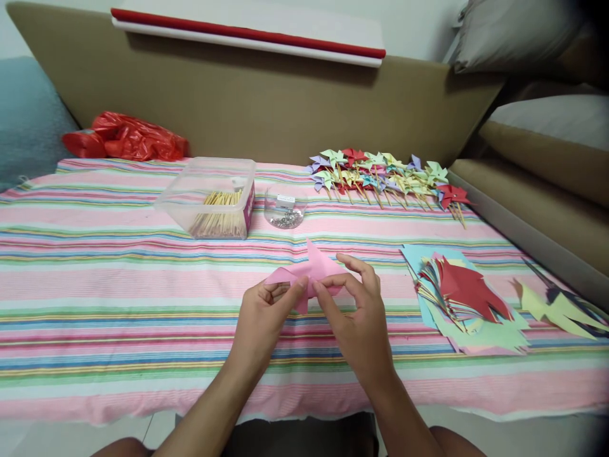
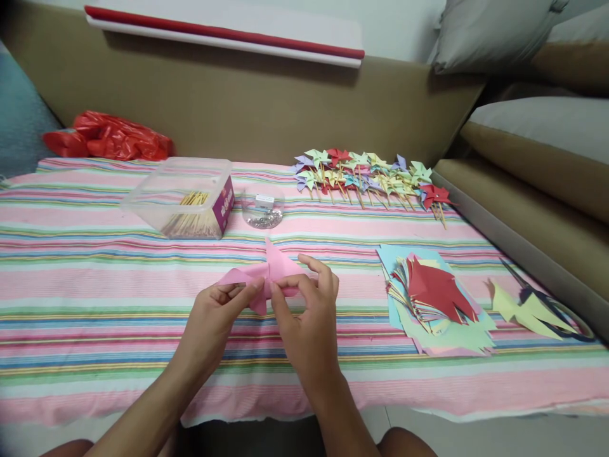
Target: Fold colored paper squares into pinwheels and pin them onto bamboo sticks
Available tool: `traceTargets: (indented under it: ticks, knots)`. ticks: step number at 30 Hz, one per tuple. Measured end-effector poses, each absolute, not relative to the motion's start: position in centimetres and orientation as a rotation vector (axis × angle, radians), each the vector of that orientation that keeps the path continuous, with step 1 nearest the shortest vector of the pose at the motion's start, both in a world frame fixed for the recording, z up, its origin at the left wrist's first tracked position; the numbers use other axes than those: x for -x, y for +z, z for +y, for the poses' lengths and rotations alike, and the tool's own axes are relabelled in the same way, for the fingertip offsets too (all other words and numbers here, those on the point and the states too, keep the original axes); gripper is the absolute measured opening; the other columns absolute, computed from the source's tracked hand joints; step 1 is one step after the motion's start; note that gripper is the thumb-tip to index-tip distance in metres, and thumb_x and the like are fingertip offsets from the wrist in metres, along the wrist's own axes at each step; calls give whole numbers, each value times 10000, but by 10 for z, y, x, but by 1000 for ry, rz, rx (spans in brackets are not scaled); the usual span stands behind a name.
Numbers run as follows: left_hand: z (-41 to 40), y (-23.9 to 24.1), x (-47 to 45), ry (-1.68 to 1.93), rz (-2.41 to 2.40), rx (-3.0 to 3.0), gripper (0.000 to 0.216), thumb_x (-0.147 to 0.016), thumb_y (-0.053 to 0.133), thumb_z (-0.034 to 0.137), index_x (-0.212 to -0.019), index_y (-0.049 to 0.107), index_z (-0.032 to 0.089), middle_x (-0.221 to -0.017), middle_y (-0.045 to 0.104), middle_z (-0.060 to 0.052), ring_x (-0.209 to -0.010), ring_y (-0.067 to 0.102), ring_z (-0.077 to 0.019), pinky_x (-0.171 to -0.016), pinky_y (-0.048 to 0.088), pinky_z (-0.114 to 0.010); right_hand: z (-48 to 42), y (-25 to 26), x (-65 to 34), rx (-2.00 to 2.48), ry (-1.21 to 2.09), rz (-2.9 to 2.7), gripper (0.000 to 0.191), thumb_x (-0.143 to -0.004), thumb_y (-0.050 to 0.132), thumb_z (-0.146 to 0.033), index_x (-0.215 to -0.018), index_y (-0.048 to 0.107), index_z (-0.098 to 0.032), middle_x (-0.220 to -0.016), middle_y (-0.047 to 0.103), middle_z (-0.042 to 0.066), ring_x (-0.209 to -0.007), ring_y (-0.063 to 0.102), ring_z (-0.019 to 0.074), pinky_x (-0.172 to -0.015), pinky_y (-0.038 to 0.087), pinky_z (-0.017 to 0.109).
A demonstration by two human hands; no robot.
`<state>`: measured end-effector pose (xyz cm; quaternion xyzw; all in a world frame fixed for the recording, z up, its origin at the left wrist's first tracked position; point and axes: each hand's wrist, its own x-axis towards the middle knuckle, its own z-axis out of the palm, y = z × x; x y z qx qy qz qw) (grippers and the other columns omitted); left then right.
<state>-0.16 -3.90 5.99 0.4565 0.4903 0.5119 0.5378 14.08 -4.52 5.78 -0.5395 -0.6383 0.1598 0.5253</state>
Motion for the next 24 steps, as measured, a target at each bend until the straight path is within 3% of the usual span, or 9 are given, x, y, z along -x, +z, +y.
traceTargets:
  ticks: [12,17,24]
  knots:
    - [-41,61,-1,1224,1080,-1043,257,-844,735,377,-707,682,166,-650,659,-15,-684,602,-159,-696,477,-268,-44,59,-139,1272,308,-1513,51,-854,692,-238,-806,680,-225,-1217,592,103,-1236,537,272,-1052,414,511]
    - [-41,60,-1,1253,1107,-1023,274,-789,794,316,-628,626,171,-589,598,21,-621,537,-122,-614,424,-229,-45,59,-137,1266,288,-1524,58,-859,676,-216,-802,675,-226,-1214,591,103,-1239,534,275,-1038,426,511]
    - [-42,59,0,1254,1110,-1045,308,-836,745,358,-609,658,169,-590,626,2,-638,557,-135,-687,455,-252,-46,60,-137,1267,280,-1528,57,-855,708,-239,-799,706,-232,-1210,593,94,-1232,541,276,-1005,450,492]
